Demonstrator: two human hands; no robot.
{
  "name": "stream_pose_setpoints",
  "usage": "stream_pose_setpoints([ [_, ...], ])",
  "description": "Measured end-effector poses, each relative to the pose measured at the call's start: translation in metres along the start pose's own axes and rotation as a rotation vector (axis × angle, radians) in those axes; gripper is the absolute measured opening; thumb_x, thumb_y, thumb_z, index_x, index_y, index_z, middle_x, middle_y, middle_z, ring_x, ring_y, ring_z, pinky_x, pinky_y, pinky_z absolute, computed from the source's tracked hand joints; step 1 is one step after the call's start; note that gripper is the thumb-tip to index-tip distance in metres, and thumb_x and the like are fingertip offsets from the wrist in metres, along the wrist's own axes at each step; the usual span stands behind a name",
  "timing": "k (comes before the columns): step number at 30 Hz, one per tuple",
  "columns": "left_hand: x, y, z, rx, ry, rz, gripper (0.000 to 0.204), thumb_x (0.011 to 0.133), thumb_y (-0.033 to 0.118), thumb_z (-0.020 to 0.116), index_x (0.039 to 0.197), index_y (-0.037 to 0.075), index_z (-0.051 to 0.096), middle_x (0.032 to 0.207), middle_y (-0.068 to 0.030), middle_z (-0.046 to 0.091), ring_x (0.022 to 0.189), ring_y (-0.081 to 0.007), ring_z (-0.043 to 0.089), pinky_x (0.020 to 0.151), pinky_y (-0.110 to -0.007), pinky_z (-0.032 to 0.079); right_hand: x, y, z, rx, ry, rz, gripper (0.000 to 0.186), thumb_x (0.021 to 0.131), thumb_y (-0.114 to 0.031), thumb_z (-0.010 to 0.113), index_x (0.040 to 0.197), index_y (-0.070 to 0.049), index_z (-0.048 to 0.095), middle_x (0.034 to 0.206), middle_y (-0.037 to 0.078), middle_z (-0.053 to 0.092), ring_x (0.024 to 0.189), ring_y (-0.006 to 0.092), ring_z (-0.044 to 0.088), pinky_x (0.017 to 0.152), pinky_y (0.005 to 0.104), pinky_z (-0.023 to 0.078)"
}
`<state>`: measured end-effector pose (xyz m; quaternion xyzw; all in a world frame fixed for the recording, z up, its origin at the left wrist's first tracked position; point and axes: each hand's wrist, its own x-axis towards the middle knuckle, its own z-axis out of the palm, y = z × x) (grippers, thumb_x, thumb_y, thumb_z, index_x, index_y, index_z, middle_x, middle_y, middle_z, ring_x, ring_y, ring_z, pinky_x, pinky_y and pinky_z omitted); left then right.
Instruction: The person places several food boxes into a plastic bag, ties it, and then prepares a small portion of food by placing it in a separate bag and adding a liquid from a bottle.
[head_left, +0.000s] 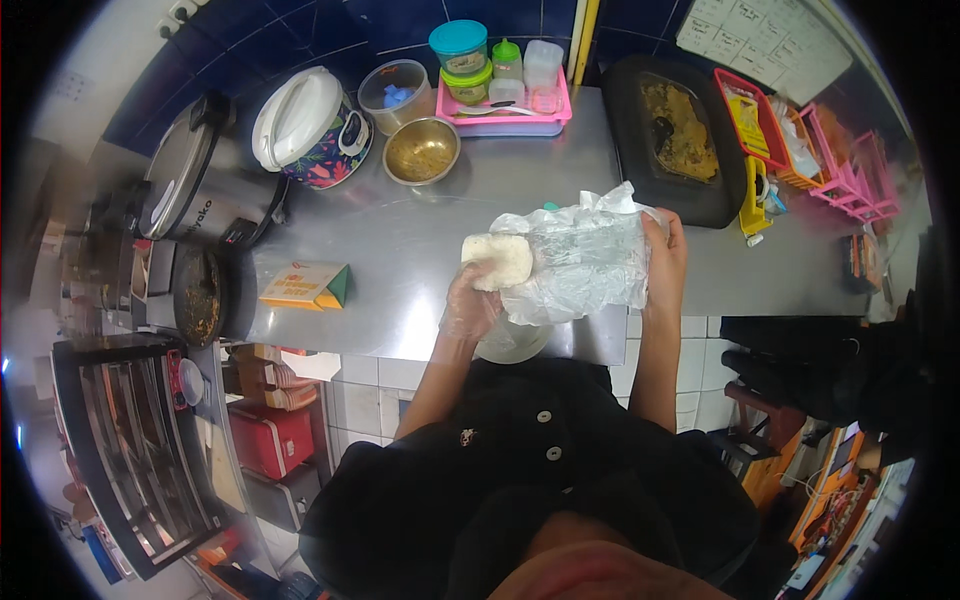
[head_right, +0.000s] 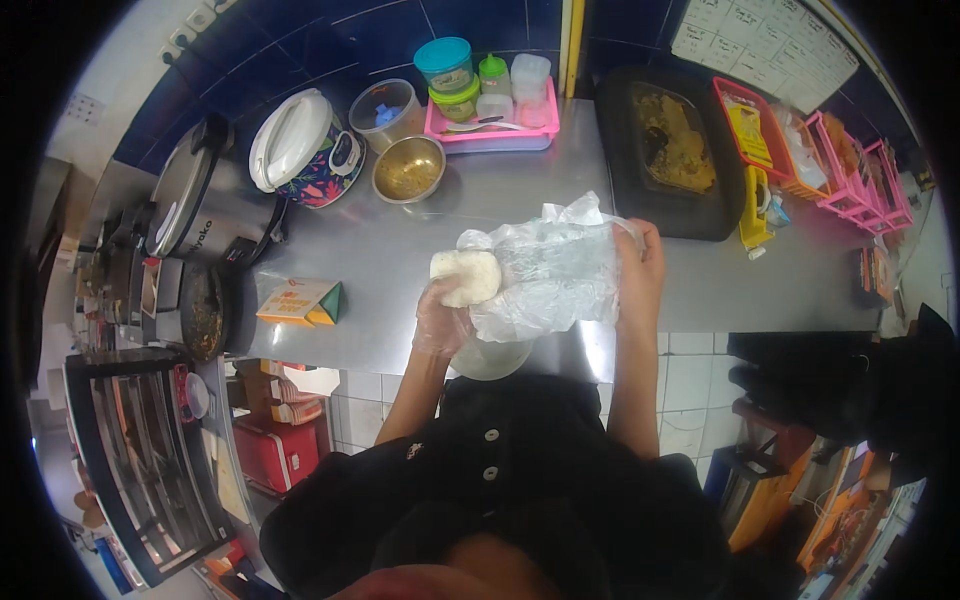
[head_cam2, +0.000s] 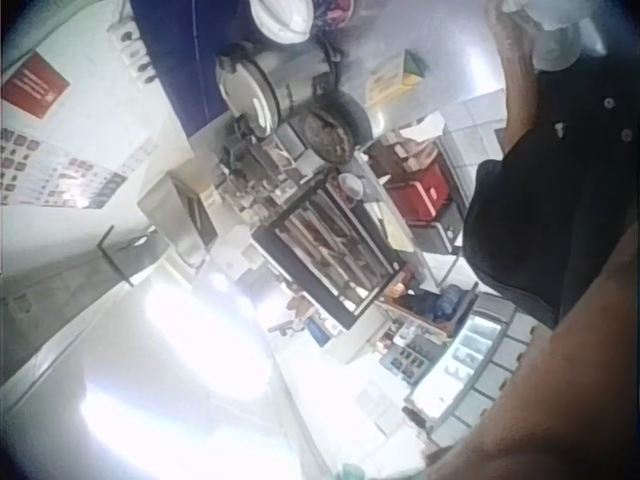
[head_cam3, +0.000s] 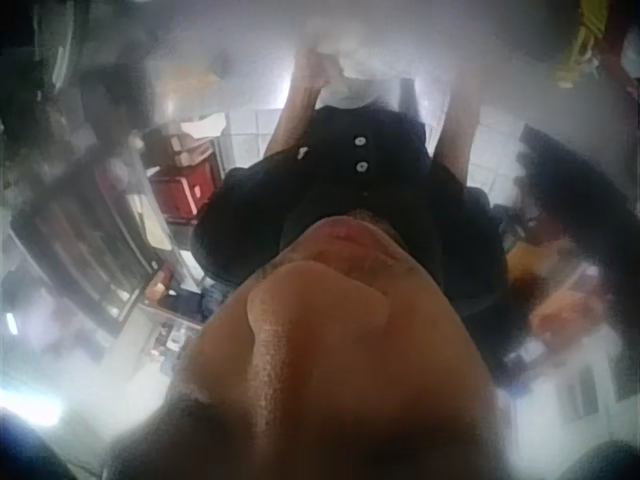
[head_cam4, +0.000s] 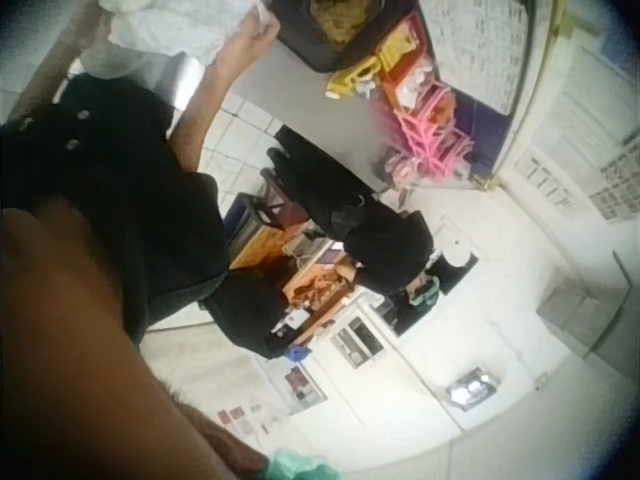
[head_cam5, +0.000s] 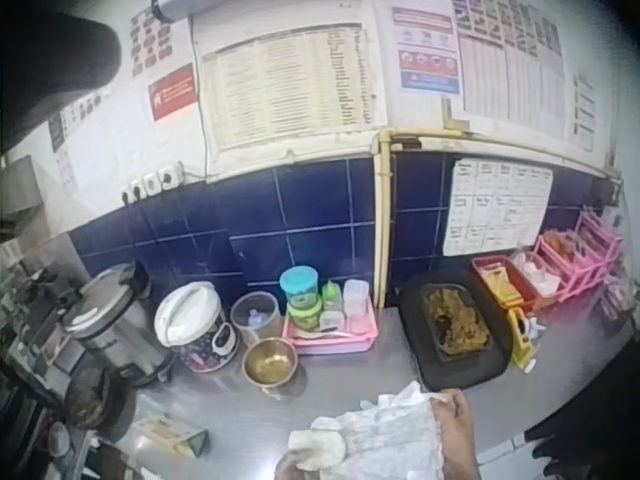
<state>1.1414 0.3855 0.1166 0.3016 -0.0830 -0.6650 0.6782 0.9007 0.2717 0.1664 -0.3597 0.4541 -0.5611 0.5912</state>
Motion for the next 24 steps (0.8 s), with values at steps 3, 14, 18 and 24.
stream_pose_setpoints([
  [3, -0.003, 0.006, 0.026, 0.056, -0.097, 0.138, 0.057, 0.089, 0.022, 0.065, 0.14, 0.0, 0.047, 0.128, -0.0146, 0.061, 0.12, -0.0276, 0.061, 0.1, -0.04, 0.053, -0.004, 0.003, -0.012, -0.148, 0.007, -0.006, 0.027, 0.094, -0.013, 0.066, 0.119, -0.005, 0.058, 0.105, 0.009, 0.063, 0.097, 0.0141, 0.061, 0.083, 0.0282, 0.049],
  [14, -0.013, 0.021, 0.025, 0.458, 0.049, -0.027, 0.039, 0.091, 0.015, 0.065, 0.128, 0.003, 0.057, 0.111, -0.0107, 0.066, 0.101, -0.0206, 0.066, 0.087, -0.034, 0.056, -0.054, -0.051, 0.073, -1.126, -0.422, -1.089, 0.029, 0.077, -0.011, 0.074, 0.106, -0.017, 0.074, 0.128, 0.008, 0.056, 0.125, 0.036, 0.05, 0.115, 0.0625, 0.027],
  [18, -0.027, 0.028, 0.032, 0.714, -0.024, -0.004, 0.031, 0.093, 0.013, 0.065, 0.122, 0.003, 0.061, 0.106, -0.006, 0.065, 0.096, -0.0145, 0.063, 0.081, -0.029, 0.053, -0.06, -0.031, 0.088, -1.131, -0.642, -1.017, 0.018, 0.079, -0.017, 0.077, 0.097, -0.02, 0.076, 0.126, 0.004, 0.06, 0.127, 0.0318, 0.051, 0.117, 0.0675, 0.019],
  [24, -0.031, 0.026, 0.03, 0.802, -0.002, 0.054, 0.031, 0.094, 0.013, 0.07, 0.121, 0.002, 0.06, 0.104, -0.0039, 0.064, 0.093, -0.0116, 0.059, 0.084, -0.028, 0.05, -0.053, -0.007, 0.088, -1.178, -0.673, -0.92, 0.015, 0.081, -0.026, 0.078, 0.096, -0.02, 0.077, 0.111, -0.004, 0.065, 0.119, 0.0218, 0.055, 0.119, 0.0658, 0.017],
])
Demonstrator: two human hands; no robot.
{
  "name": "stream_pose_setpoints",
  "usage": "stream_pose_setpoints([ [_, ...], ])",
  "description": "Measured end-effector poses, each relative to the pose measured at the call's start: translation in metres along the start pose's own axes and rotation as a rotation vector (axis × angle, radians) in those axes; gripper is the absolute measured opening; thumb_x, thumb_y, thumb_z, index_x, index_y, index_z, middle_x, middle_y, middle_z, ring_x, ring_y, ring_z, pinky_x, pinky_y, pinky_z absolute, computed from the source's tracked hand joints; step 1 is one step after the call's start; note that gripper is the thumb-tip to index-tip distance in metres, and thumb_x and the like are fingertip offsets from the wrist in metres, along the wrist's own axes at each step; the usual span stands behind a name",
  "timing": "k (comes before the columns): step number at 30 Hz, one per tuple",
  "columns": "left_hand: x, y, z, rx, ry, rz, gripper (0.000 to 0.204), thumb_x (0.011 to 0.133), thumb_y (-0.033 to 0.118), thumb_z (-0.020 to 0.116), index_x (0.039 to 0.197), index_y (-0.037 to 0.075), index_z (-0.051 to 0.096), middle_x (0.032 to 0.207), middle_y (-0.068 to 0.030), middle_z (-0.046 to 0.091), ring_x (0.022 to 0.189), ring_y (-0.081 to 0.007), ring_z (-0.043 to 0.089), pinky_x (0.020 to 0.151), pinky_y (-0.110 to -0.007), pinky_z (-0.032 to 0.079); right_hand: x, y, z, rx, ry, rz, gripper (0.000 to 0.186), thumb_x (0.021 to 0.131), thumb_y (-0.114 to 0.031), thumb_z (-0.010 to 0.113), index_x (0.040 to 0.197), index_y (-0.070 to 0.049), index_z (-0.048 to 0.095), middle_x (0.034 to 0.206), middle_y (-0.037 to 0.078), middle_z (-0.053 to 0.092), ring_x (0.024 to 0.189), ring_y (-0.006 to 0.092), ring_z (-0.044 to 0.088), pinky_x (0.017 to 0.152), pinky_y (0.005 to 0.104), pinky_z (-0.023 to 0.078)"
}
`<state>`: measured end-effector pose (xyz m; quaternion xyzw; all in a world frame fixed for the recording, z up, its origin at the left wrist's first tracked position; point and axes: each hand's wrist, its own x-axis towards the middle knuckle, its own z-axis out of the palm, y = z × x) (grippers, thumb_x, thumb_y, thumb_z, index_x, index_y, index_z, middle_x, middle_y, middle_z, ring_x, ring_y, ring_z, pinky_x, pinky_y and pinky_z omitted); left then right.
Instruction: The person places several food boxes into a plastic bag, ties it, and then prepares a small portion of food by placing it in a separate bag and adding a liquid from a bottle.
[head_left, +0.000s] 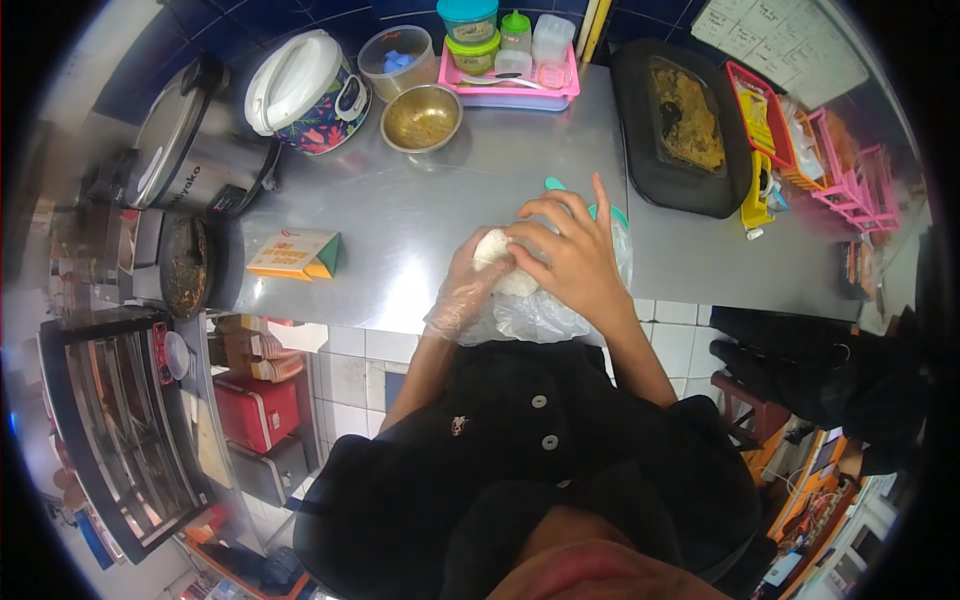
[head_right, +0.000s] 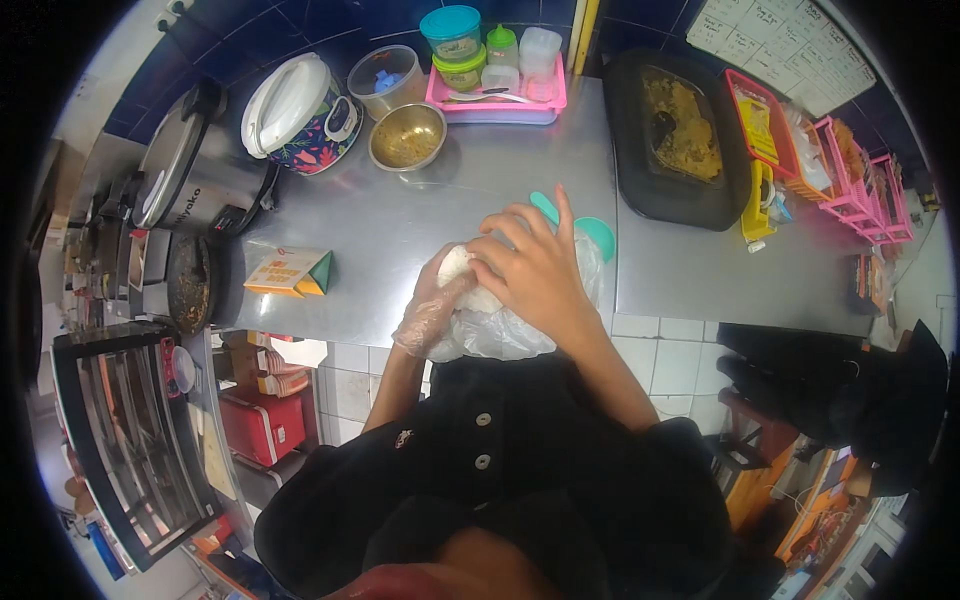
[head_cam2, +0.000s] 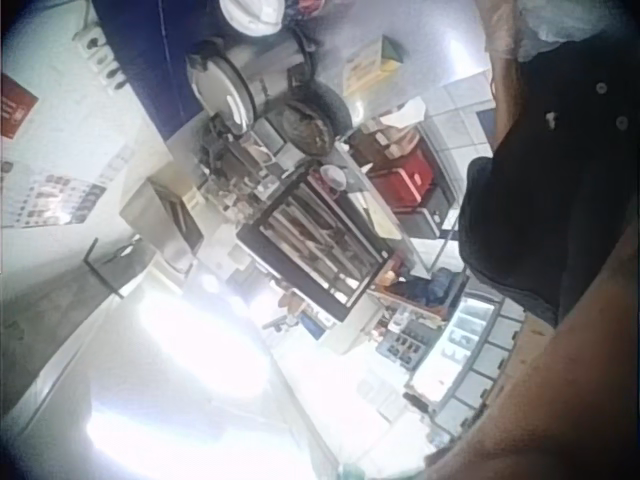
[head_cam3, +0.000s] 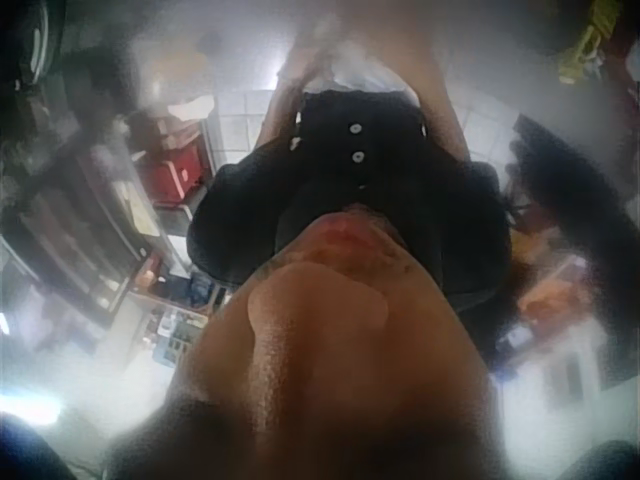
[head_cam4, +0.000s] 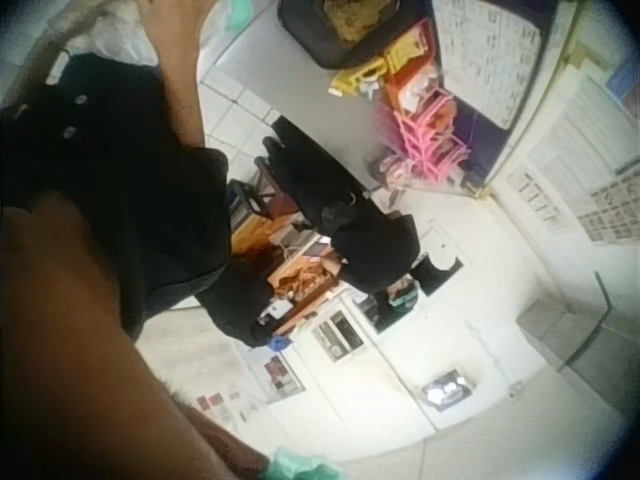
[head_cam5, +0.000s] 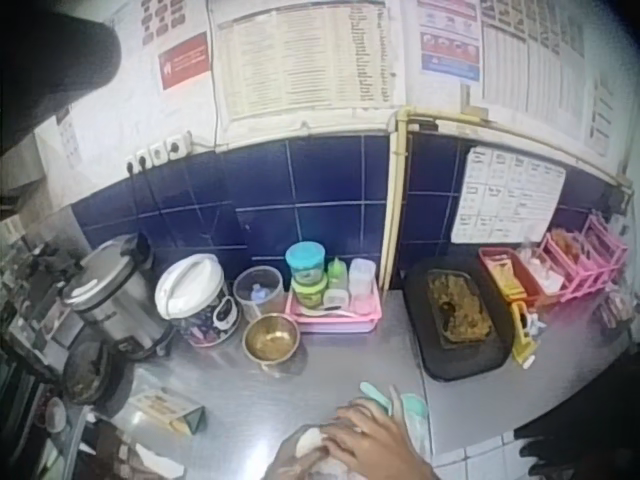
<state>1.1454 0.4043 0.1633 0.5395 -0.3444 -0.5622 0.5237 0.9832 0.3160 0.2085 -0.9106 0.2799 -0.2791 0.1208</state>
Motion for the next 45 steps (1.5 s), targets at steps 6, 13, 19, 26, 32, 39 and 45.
stream_pose_setpoints([
  [6, 0.003, -0.001, 0.002, 0.149, 0.027, 0.059, 0.031, 0.095, 0.015, 0.07, 0.121, 0.002, 0.061, 0.105, -0.0058, 0.066, 0.095, -0.0128, 0.061, 0.084, -0.029, 0.051, 0.002, 0.001, 0.002, -0.015, 0.044, -0.017, 0.011, 0.08, -0.023, 0.079, 0.09, -0.019, 0.077, 0.101, -0.005, 0.065, 0.113, 0.0201, 0.058, 0.119, 0.0642, 0.02],
  [13, -0.004, 0.02, 0.012, 0.333, 0.066, 0.048, 0.031, 0.094, 0.019, 0.072, 0.119, 0.002, 0.063, 0.1, -0.0074, 0.068, 0.091, -0.0136, 0.062, 0.082, -0.031, 0.052, 0.005, 0.005, -0.002, -0.031, 0.031, -0.102, 0.01, 0.077, -0.018, 0.078, 0.085, -0.014, 0.072, 0.096, -0.002, 0.063, 0.107, 0.0196, 0.059, 0.117, 0.0644, 0.027],
  [19, -0.008, 0.02, 0.008, 0.386, 0.007, -0.017, 0.035, 0.093, 0.021, 0.072, 0.123, 0.004, 0.062, 0.101, -0.0072, 0.068, 0.091, -0.0155, 0.063, 0.082, -0.032, 0.052, 0.007, 0.017, 0.001, 0.063, -0.064, -0.162, 0.01, 0.077, -0.015, 0.076, 0.084, -0.013, 0.07, 0.093, 0.0, 0.063, 0.103, 0.0196, 0.061, 0.118, 0.0583, 0.03],
  [26, -0.006, 0.009, -0.006, 0.235, 0.02, -0.025, 0.032, 0.092, 0.015, 0.072, 0.121, 0.004, 0.063, 0.103, -0.0066, 0.068, 0.095, -0.0145, 0.064, 0.085, -0.031, 0.053, -0.004, 0.046, -0.023, 0.242, 0.234, 0.249, 0.013, 0.081, -0.016, 0.076, 0.086, -0.009, 0.066, 0.087, 0.005, 0.066, 0.089, 0.0252, 0.063, 0.092, 0.0417, 0.045],
  [32, -0.007, 0.008, -0.01, 0.157, 0.028, -0.003, 0.03, 0.093, 0.012, 0.069, 0.121, 0.003, 0.062, 0.107, -0.007, 0.067, 0.098, -0.0148, 0.063, 0.088, -0.03, 0.053, -0.014, 0.046, -0.032, 0.165, 0.216, 0.354, 0.023, 0.083, -0.022, 0.079, 0.098, -0.008, 0.069, 0.091, 0.007, 0.069, 0.09, 0.0288, 0.064, 0.084, 0.0406, 0.046],
  [39, -0.009, 0.027, 0.002, 0.095, 0.011, 0.182, 0.023, 0.098, 0.009, 0.062, 0.121, 0.002, 0.062, 0.12, -0.0078, 0.064, 0.11, -0.0148, 0.059, 0.097, -0.03, 0.048, -0.015, 0.025, -0.049, 0.439, -0.144, 0.289, 0.06, 0.072, -0.022, 0.088, 0.126, -0.01, 0.065, 0.113, 0.008, 0.07, 0.104, 0.0277, 0.066, 0.092, 0.0392, 0.048],
  [45, -0.01, 0.027, 0.003, -0.022, 0.05, 0.244, 0.024, 0.1, 0.01, 0.058, 0.122, 0.001, 0.061, 0.122, -0.0093, 0.064, 0.114, -0.017, 0.059, 0.1, -0.031, 0.046, -0.02, 0.014, -0.046, 0.654, -0.254, 0.281, 0.054, 0.077, -0.015, 0.086, 0.126, -0.006, 0.066, 0.12, 0.012, 0.07, 0.107, 0.0245, 0.067, 0.097, 0.0345, 0.049],
])
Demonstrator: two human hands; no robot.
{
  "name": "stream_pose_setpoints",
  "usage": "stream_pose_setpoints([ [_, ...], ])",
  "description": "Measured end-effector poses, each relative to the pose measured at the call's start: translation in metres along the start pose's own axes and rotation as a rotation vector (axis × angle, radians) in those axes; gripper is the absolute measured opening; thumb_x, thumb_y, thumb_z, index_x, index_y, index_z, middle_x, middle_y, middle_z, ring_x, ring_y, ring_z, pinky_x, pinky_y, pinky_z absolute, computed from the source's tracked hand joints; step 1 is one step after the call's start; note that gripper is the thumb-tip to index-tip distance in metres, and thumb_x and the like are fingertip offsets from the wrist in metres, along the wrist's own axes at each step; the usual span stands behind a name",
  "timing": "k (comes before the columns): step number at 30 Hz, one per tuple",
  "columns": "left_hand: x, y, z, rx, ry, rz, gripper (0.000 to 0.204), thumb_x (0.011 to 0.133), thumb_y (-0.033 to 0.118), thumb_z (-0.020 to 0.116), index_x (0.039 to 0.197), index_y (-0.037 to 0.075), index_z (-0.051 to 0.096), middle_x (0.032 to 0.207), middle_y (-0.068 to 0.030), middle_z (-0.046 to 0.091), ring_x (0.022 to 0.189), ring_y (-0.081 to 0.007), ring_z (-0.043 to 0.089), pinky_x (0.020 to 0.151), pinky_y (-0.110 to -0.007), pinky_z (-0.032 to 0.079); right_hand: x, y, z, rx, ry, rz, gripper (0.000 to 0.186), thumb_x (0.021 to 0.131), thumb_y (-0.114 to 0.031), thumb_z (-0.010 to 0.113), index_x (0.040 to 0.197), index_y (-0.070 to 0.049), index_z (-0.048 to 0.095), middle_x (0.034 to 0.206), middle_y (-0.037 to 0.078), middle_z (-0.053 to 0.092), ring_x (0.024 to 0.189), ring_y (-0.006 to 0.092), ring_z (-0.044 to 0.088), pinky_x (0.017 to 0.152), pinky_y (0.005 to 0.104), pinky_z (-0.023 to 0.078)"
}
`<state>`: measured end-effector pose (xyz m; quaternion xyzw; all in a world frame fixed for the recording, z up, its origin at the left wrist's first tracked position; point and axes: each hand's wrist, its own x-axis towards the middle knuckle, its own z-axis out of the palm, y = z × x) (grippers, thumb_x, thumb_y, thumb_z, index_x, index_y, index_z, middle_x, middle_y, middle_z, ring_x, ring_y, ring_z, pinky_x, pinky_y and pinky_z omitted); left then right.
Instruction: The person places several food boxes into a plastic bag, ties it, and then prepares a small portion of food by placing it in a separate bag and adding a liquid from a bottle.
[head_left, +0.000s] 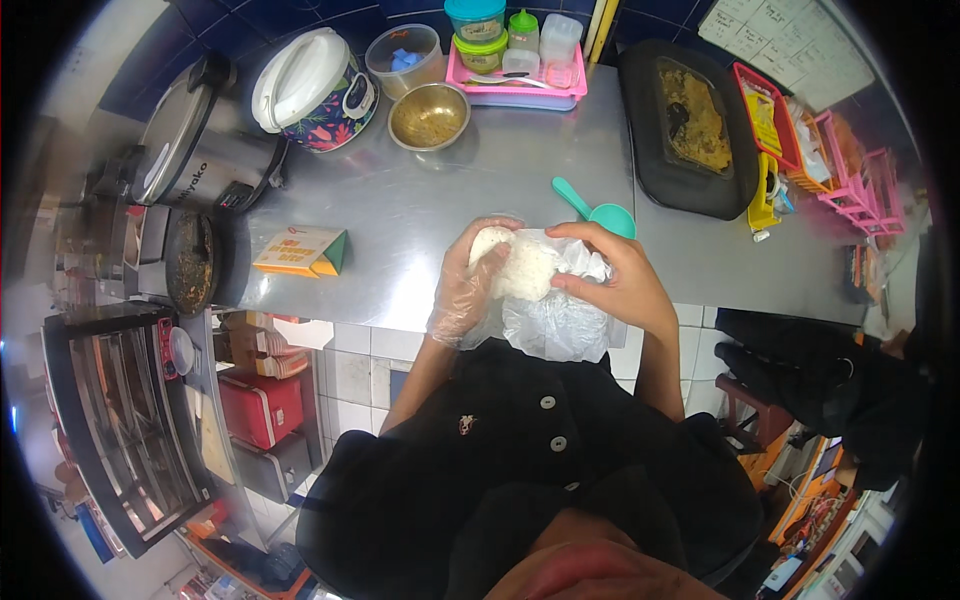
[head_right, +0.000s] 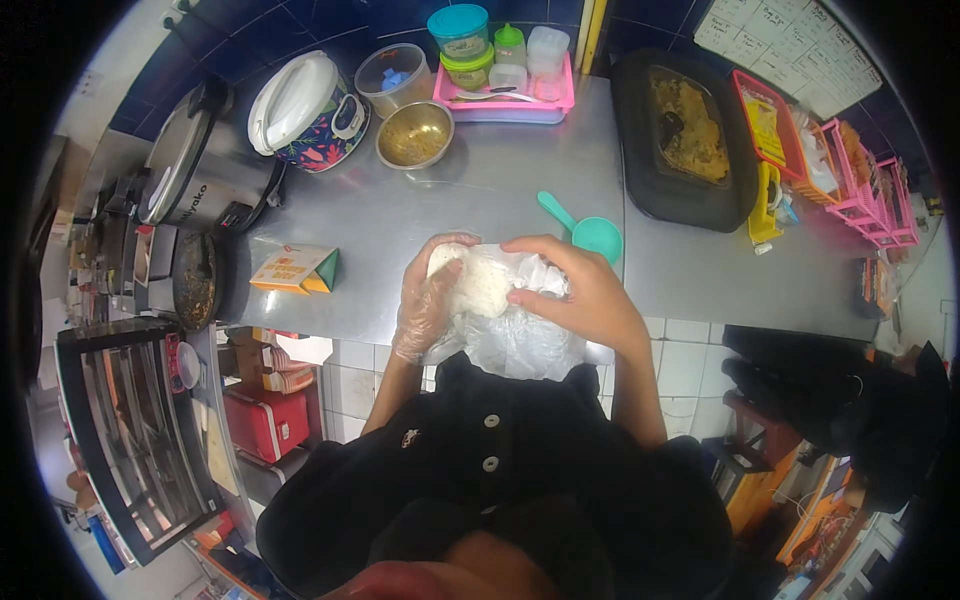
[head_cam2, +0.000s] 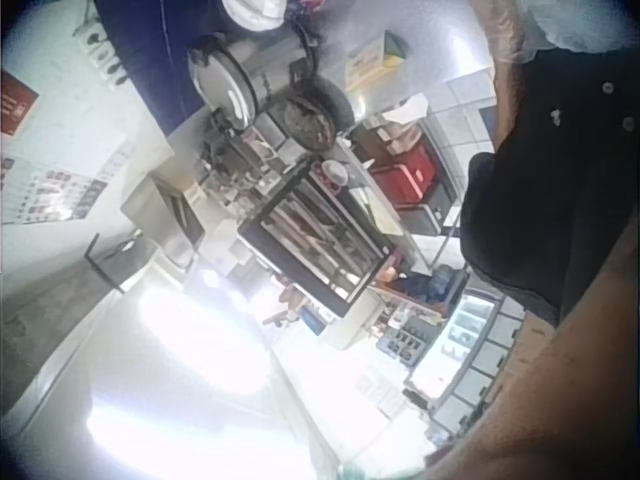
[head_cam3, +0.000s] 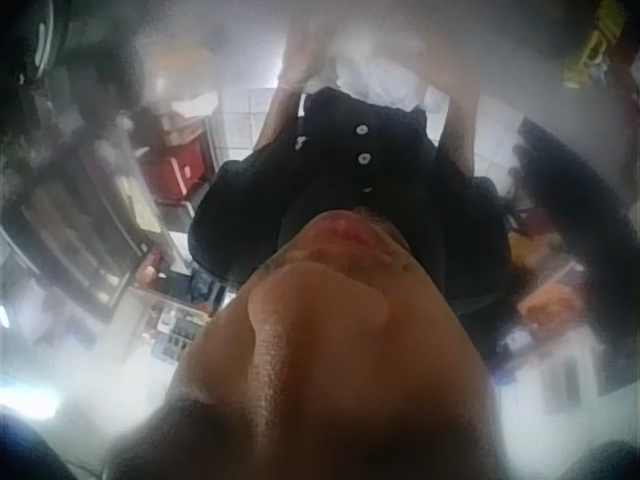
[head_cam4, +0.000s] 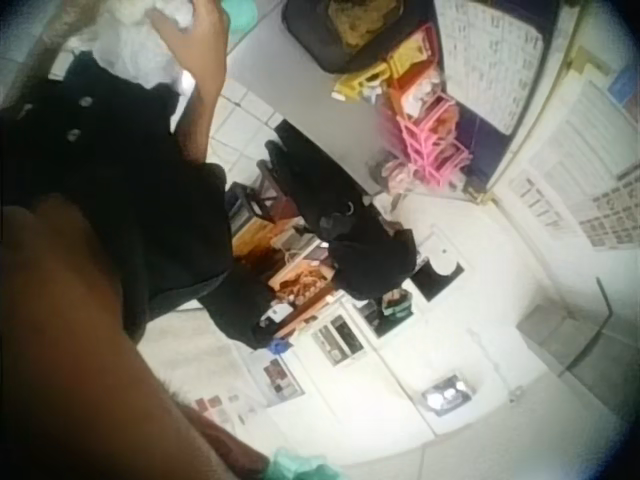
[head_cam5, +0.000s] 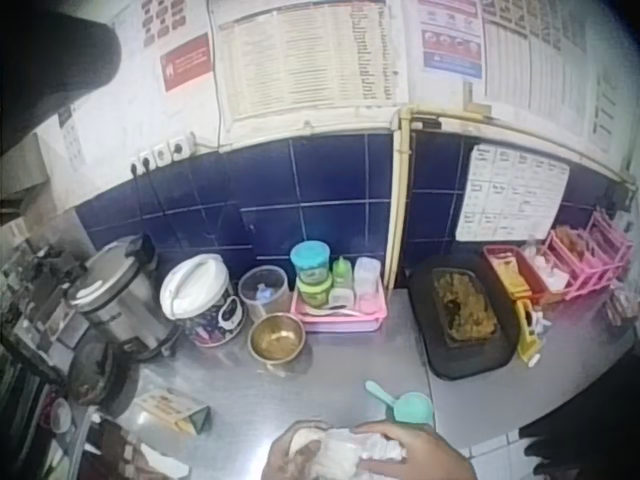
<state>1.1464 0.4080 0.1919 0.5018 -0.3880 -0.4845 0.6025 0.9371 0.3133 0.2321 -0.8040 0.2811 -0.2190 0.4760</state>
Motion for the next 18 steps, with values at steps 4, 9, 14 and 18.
stream_pose_setpoints([
  [4, -0.004, 0.009, 0.005, -0.045, 0.025, 0.035, 0.025, 0.099, 0.01, 0.057, 0.122, 0.001, 0.061, 0.123, -0.0099, 0.063, 0.115, -0.0171, 0.058, 0.101, -0.031, 0.046, -0.003, -0.001, 0.007, 0.25, 0.061, 0.025, 0.048, 0.079, -0.007, 0.083, 0.125, -0.004, 0.066, 0.12, 0.006, 0.068, 0.107, 0.0156, 0.061, 0.096, 0.0308, 0.046],
  [9, -0.005, 0.008, 0.007, 0.019, 0.075, 0.156, 0.027, 0.099, 0.012, 0.057, 0.123, 0.0, 0.062, 0.124, -0.0115, 0.063, 0.118, -0.0198, 0.058, 0.105, -0.033, 0.043, -0.003, 0.0, 0.015, 0.377, 0.131, 0.036, 0.046, 0.083, -0.004, 0.08, 0.125, -0.002, 0.064, 0.121, 0.007, 0.066, 0.111, 0.0162, 0.06, 0.098, 0.0318, 0.045],
  [14, -0.007, 0.017, 0.008, 0.062, 0.076, 0.177, 0.029, 0.1, 0.014, 0.057, 0.125, -0.001, 0.063, 0.128, -0.0134, 0.063, 0.121, -0.0217, 0.057, 0.107, -0.034, 0.041, -0.004, 0.002, 0.015, 0.409, 0.123, 0.046, 0.045, 0.084, -0.004, 0.078, 0.126, -0.002, 0.063, 0.124, 0.009, 0.066, 0.118, 0.0178, 0.06, 0.103, 0.0323, 0.046],
  [18, -0.007, 0.015, 0.009, 0.162, 0.082, 0.167, 0.035, 0.104, 0.024, 0.053, 0.126, -0.002, 0.061, 0.128, -0.0144, 0.062, 0.118, -0.0217, 0.059, 0.103, -0.034, 0.045, -0.004, 0.002, 0.016, 0.421, 0.139, 0.067, 0.044, 0.084, -0.003, 0.078, 0.126, -0.002, 0.064, 0.124, 0.009, 0.066, 0.118, 0.0175, 0.06, 0.102, 0.032, 0.046],
])
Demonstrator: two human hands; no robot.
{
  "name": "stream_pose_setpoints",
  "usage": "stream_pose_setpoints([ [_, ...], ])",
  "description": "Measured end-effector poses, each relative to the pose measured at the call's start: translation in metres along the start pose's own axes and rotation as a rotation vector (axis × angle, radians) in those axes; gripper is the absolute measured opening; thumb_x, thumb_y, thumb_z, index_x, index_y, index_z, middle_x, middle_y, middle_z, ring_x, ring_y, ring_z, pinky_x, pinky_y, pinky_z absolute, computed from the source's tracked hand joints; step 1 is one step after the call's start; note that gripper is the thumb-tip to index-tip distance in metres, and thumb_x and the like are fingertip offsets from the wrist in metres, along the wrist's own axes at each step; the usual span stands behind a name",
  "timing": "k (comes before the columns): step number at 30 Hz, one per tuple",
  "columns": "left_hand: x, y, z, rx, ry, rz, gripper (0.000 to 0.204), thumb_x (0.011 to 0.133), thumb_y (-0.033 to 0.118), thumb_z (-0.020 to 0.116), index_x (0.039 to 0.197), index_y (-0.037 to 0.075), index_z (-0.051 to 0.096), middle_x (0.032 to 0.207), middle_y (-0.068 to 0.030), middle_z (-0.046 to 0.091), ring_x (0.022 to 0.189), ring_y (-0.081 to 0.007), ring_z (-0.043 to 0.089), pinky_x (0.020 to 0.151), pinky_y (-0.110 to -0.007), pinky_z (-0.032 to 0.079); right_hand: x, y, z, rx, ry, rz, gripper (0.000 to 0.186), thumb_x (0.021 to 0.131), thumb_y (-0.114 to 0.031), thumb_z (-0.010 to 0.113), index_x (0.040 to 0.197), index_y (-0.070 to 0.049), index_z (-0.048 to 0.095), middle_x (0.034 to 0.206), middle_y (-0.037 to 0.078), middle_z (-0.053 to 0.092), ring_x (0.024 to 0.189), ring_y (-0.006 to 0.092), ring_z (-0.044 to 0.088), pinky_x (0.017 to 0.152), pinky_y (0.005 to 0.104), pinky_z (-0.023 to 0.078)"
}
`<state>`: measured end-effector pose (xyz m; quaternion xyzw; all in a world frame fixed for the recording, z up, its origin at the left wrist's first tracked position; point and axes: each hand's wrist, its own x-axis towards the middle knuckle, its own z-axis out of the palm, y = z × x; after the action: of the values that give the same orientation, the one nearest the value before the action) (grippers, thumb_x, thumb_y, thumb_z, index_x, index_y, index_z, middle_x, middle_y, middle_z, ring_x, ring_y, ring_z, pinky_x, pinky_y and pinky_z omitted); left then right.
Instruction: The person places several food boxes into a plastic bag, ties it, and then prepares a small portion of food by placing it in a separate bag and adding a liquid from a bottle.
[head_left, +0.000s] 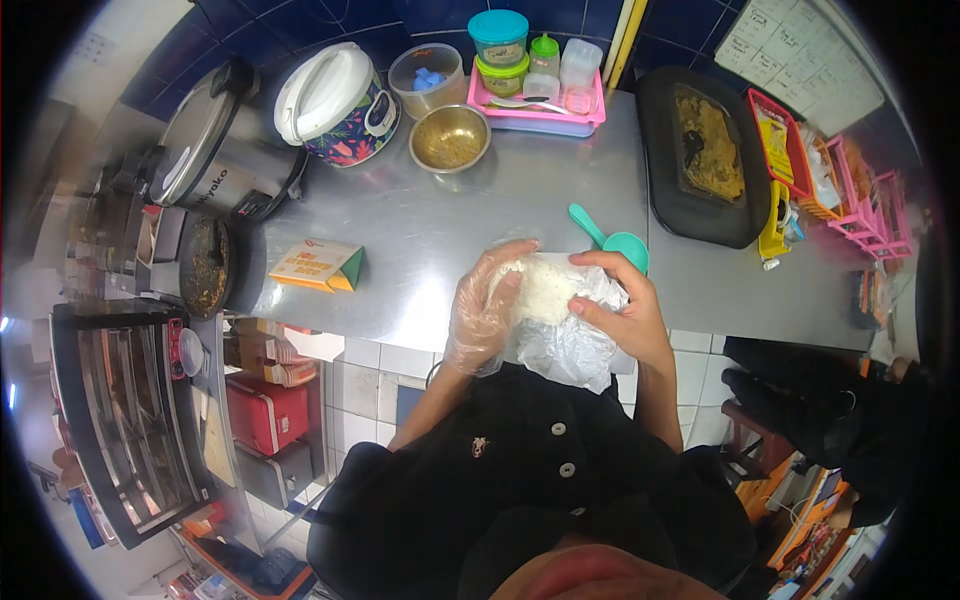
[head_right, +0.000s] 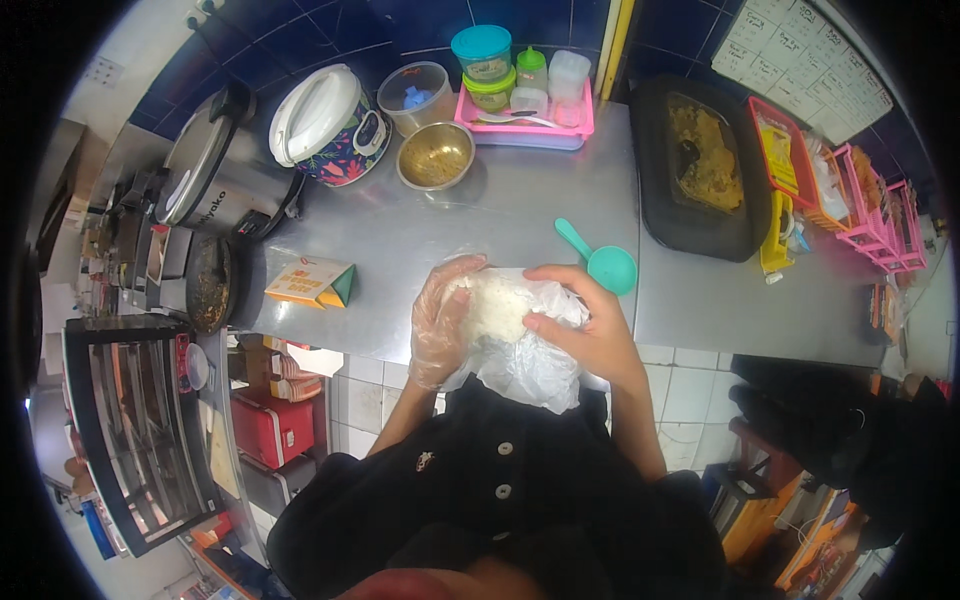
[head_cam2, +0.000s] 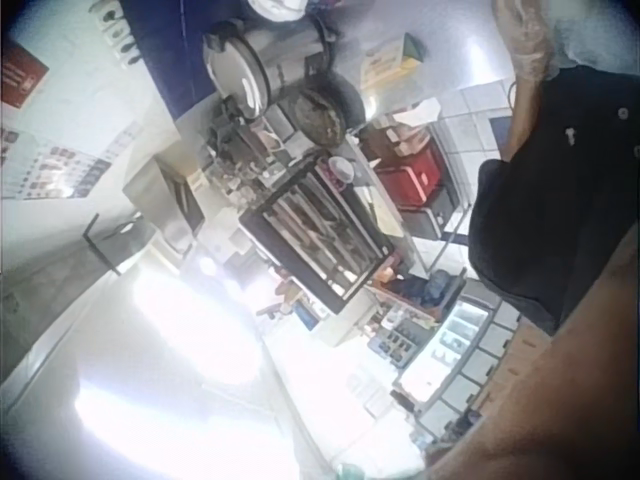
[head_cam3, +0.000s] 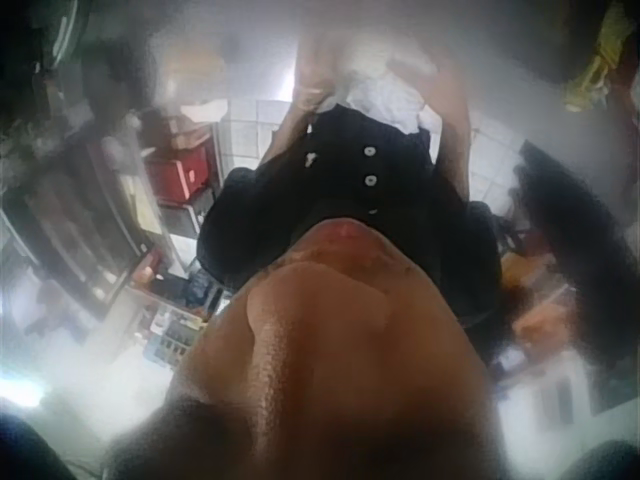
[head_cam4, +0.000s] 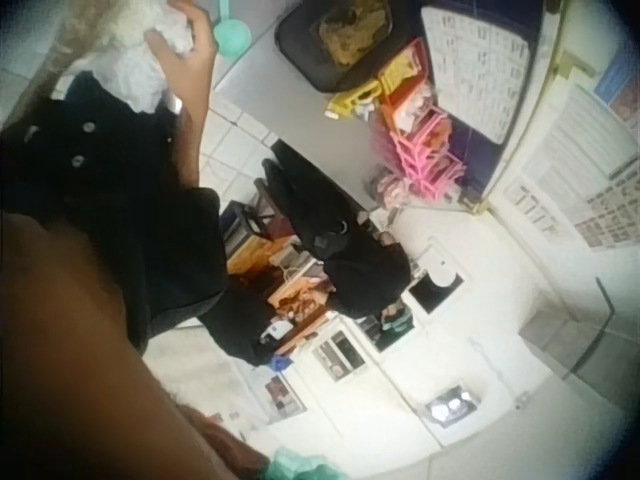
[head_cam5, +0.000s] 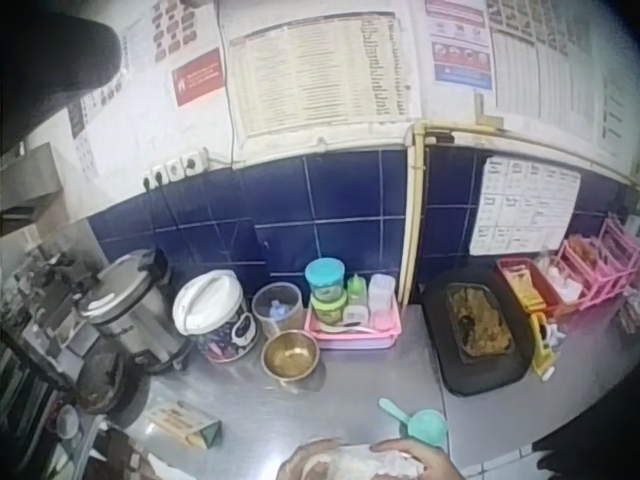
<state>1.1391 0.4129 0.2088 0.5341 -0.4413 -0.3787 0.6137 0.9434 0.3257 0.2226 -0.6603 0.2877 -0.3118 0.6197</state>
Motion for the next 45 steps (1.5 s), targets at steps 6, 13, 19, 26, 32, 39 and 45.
stream_pose_setpoints([
  [6, -0.002, -0.006, -0.002, -0.044, 0.019, -0.024, 0.027, 0.105, 0.018, 0.054, 0.122, -0.001, 0.063, 0.126, -0.0156, 0.065, 0.12, -0.0246, 0.06, 0.105, -0.036, 0.045, 0.0, 0.002, 0.001, -0.002, 0.001, -0.005, 0.043, 0.084, -0.001, 0.078, 0.124, -0.002, 0.064, 0.124, 0.009, 0.066, 0.116, 0.0173, 0.061, 0.1, 0.0316, 0.047],
  [13, -0.001, -0.023, 0.007, -0.323, 0.068, -0.119, 0.025, 0.106, 0.018, 0.053, 0.122, 0.0, 0.06, 0.128, -0.0177, 0.063, 0.125, -0.0252, 0.058, 0.108, -0.037, 0.044, 0.003, 0.012, 0.004, -0.052, 0.06, -0.018, 0.041, 0.083, -0.006, 0.08, 0.122, -0.002, 0.066, 0.12, 0.008, 0.066, 0.116, 0.0181, 0.059, 0.103, 0.0335, 0.043],
  [19, 0.007, -0.037, 0.007, -0.225, 0.077, -0.131, 0.028, 0.108, 0.024, 0.049, 0.126, 0.003, 0.053, 0.137, -0.0217, 0.06, 0.118, -0.0256, 0.061, 0.099, -0.037, 0.053, 0.009, 0.041, 0.009, 0.043, 0.112, 0.023, 0.046, 0.084, -0.008, 0.08, 0.126, -0.003, 0.063, 0.123, 0.008, 0.066, 0.12, 0.018, 0.057, 0.104, 0.0338, 0.043],
  [26, 0.009, -0.04, 0.015, -0.41, 0.117, -0.318, 0.031, 0.108, 0.028, 0.048, 0.124, 0.005, 0.06, 0.133, -0.0122, 0.061, 0.121, -0.0197, 0.057, 0.104, -0.035, 0.047, 0.01, 0.081, 0.015, 0.54, 0.166, 0.342, 0.056, 0.09, -0.011, 0.077, 0.139, -0.002, 0.051, 0.123, 0.009, 0.063, 0.112, 0.0174, 0.062, 0.094, 0.0324, 0.052],
  [32, 0.022, -0.031, 0.013, -0.336, -0.032, -0.476, 0.031, 0.108, 0.032, 0.049, 0.126, 0.009, 0.062, 0.128, -0.0031, 0.059, 0.118, -0.0134, 0.056, 0.093, -0.03, 0.05, 0.013, 0.097, 0.006, 0.733, 0.218, 0.368, 0.055, 0.092, -0.015, 0.074, 0.14, 0.0, 0.05, 0.123, 0.011, 0.064, 0.112, 0.0205, 0.064, 0.092, 0.0351, 0.055],
  [39, 0.041, -0.019, 0.016, -0.315, -0.12, -0.515, 0.038, 0.106, 0.037, 0.052, 0.129, 0.008, 0.056, 0.135, -0.0078, 0.054, 0.122, -0.024, 0.058, 0.094, -0.042, 0.056, 0.013, 0.116, -0.006, 0.873, 0.264, 0.367, 0.06, 0.094, -0.018, 0.071, 0.145, 0.0, 0.044, 0.13, 0.015, 0.061, 0.117, 0.0261, 0.064, 0.096, 0.0383, 0.055],
  [45, 0.076, -0.059, -0.022, -0.266, 0.037, -0.332, 0.05, 0.104, 0.042, 0.055, 0.136, 0.004, 0.053, 0.132, -0.0119, 0.057, 0.117, -0.0292, 0.062, 0.091, -0.045, 0.058, 0.011, 0.127, -0.018, 0.985, 0.314, 0.326, 0.057, 0.096, -0.022, 0.068, 0.143, 0.002, 0.046, 0.129, 0.015, 0.062, 0.113, 0.0247, 0.067, 0.092, 0.0379, 0.057],
])
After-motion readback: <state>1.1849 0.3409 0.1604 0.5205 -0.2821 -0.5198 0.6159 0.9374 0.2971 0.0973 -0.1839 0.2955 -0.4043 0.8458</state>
